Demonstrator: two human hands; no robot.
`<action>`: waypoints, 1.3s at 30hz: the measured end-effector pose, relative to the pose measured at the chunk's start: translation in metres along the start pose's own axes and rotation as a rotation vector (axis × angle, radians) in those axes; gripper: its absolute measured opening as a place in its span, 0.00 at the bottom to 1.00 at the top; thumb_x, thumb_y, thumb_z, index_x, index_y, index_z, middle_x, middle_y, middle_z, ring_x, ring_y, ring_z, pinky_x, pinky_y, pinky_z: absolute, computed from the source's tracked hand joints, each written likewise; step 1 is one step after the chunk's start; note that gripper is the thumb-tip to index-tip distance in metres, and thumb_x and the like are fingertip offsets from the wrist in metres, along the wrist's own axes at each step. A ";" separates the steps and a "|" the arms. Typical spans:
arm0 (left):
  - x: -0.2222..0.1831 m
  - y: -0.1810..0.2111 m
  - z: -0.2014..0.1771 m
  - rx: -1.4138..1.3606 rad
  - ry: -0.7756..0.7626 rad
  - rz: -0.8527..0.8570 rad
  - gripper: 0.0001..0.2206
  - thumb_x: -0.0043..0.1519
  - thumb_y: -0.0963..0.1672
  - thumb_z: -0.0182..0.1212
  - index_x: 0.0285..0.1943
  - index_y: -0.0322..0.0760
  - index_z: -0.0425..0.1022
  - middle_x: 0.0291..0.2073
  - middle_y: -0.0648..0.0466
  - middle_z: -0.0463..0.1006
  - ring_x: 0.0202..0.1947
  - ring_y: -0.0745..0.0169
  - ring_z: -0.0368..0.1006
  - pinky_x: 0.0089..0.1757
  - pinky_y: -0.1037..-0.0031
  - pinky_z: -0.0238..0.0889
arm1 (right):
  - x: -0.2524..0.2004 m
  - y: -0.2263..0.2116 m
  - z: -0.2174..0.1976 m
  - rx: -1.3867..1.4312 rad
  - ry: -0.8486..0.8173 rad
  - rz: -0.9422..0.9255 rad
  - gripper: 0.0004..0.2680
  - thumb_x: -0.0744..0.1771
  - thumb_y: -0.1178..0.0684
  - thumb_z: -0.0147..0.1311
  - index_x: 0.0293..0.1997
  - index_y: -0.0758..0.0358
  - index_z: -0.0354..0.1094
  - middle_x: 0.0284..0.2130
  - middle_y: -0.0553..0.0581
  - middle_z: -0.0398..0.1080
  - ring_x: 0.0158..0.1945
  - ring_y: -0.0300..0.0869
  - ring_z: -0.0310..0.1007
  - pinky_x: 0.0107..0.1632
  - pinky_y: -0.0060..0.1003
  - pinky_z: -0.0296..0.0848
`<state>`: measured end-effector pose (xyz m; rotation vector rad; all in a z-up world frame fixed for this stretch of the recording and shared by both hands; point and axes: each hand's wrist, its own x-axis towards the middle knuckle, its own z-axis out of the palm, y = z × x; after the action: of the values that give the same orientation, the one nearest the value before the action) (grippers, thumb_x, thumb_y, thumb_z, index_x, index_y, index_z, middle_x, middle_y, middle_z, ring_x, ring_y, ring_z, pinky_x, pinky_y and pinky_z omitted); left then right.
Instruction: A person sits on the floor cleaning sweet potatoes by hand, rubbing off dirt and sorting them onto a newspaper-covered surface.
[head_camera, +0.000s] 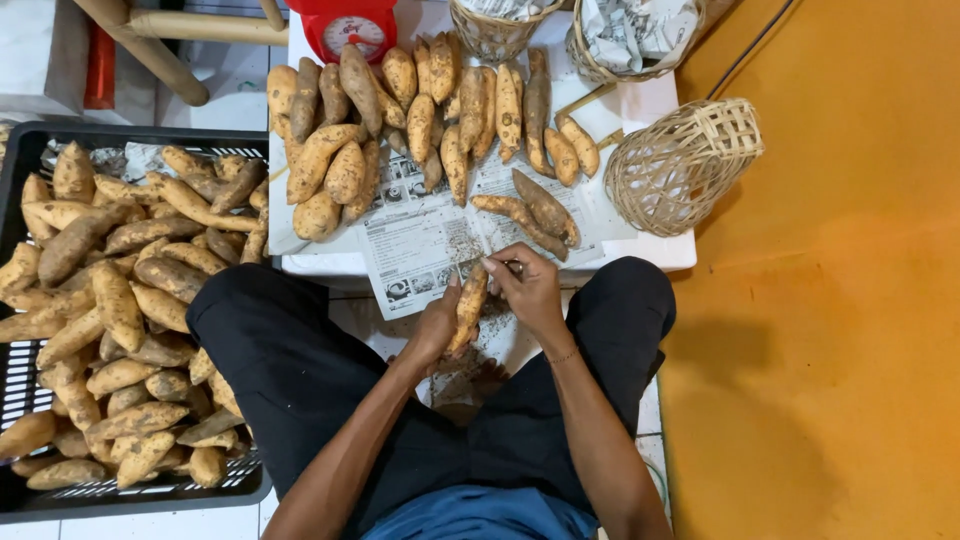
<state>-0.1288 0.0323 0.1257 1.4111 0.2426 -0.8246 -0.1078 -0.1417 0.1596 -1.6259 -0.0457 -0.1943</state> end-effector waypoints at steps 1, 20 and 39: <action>0.001 -0.002 -0.001 -0.002 0.004 -0.006 0.38 0.71 0.62 0.32 0.47 0.24 0.75 0.20 0.39 0.78 0.10 0.54 0.69 0.16 0.65 0.64 | 0.001 -0.004 0.000 0.002 -0.003 0.006 0.03 0.67 0.62 0.61 0.39 0.74 0.74 0.18 0.60 0.72 0.18 0.37 0.71 0.21 0.27 0.71; -0.023 0.029 -0.002 0.424 0.417 0.211 0.33 0.73 0.59 0.33 0.62 0.28 0.71 0.43 0.29 0.80 0.44 0.27 0.77 0.39 0.43 0.70 | -0.012 0.014 -0.019 -0.312 0.013 0.212 0.14 0.67 0.58 0.49 0.16 0.60 0.62 0.08 0.52 0.60 0.18 0.37 0.57 0.27 0.33 0.60; 0.061 -0.076 -0.004 -0.125 0.019 0.291 0.18 0.74 0.49 0.40 0.58 0.29 0.68 0.25 0.37 0.74 0.17 0.50 0.73 0.21 0.66 0.67 | -0.012 -0.001 0.016 -0.264 0.227 0.158 0.17 0.73 0.48 0.45 0.27 0.66 0.70 0.23 0.65 0.75 0.31 0.44 0.73 0.38 0.41 0.73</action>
<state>-0.1326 0.0181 0.0299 1.2993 0.0983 -0.5475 -0.1181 -0.1244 0.1583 -1.8510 0.2920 -0.2702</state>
